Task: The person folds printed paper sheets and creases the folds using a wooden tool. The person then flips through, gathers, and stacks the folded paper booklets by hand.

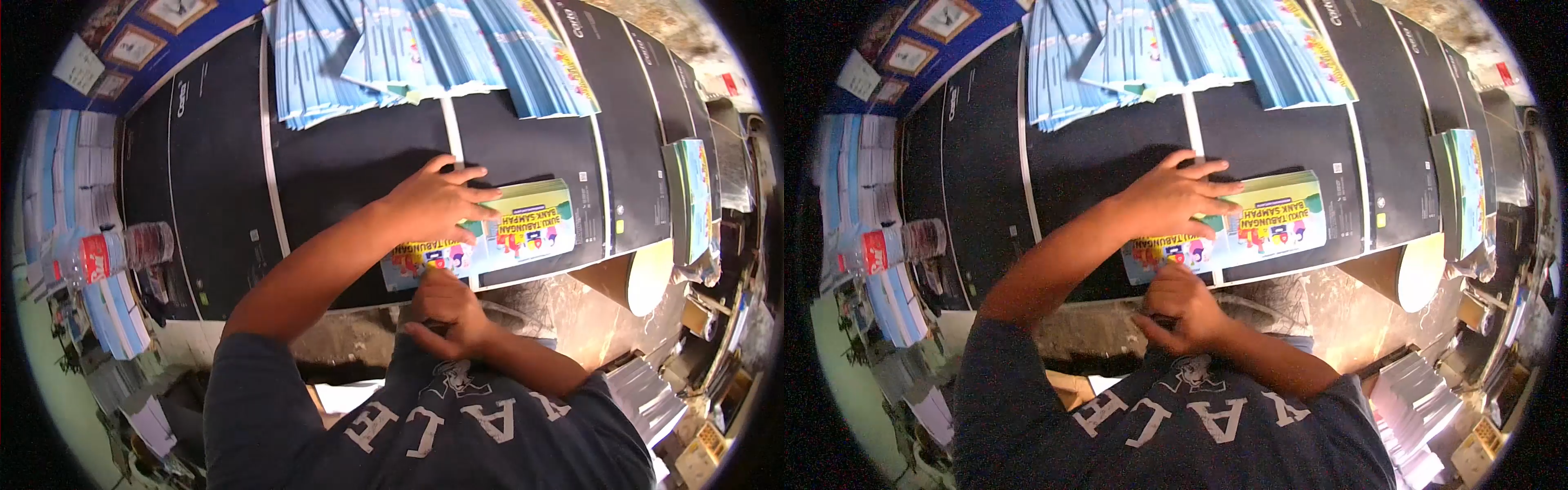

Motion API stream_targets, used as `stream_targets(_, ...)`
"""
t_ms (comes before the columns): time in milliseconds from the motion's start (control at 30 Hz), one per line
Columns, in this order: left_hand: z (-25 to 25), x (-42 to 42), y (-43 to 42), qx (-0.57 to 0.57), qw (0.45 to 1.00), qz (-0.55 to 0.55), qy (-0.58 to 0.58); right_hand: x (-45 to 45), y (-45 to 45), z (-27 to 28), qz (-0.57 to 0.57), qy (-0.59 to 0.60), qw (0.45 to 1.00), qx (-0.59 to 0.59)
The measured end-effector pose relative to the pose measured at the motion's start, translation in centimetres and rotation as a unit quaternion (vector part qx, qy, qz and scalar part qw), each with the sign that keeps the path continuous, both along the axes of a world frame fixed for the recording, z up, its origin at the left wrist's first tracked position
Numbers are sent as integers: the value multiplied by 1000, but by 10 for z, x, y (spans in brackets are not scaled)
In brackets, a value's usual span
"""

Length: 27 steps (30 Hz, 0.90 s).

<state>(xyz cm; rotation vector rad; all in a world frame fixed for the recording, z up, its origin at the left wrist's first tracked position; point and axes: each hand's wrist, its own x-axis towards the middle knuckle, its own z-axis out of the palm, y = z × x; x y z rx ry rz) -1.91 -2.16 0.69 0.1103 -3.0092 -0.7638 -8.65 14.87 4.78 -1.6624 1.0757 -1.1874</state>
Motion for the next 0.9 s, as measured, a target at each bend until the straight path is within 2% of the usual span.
stream_targets(33,3,-1,0,-8,1000,-3,-1,8,-6,8,-2,-35,999,7)
stream_targets(67,2,0,-2,-11,1000,-15,4,9,-6,23,31,-11,999,-44)
stream_targets(133,-2,1,1,-3,1000,-4,12,14,-12,52,89,-96,989,-65)
stream_targets(200,-2,0,4,-1,1000,-8,11,5,-11,-13,65,-44,997,-17)
stream_targets(333,9,-3,2,-9,1000,-8,6,8,-4,-9,41,-64,997,-20)
stream_targets(367,13,-4,1,-15,1000,-8,-13,2,1,-7,32,-69,997,11)
stream_targets(400,16,-6,0,-20,999,-8,-34,-8,1,5,23,-66,998,6)
stream_targets(467,17,-7,0,-26,999,-14,-37,-34,5,46,27,-154,985,-74)
stream_targets(500,15,-7,1,-37,999,-12,-32,-50,8,54,10,-188,979,-72)
stream_targets(533,16,-9,2,-51,998,-9,-26,-58,21,13,-67,-59,996,19)
stream_targets(600,30,-16,5,-63,998,-4,-19,-69,19,-10,-42,-137,988,54)
stream_targets(733,42,-24,6,-71,996,-16,-49,-70,15,-13,-59,-140,988,36)
stream_targets(800,50,-32,7,-86,990,-36,-107,-63,16,-17,-82,-230,970,0)
stream_targets(833,53,-35,7,-124,983,-54,-123,-65,20,-19,-73,-198,977,30)
stream_targets(900,55,-42,15,-144,979,-57,-132,-71,20,-22,-64,-172,983,0)
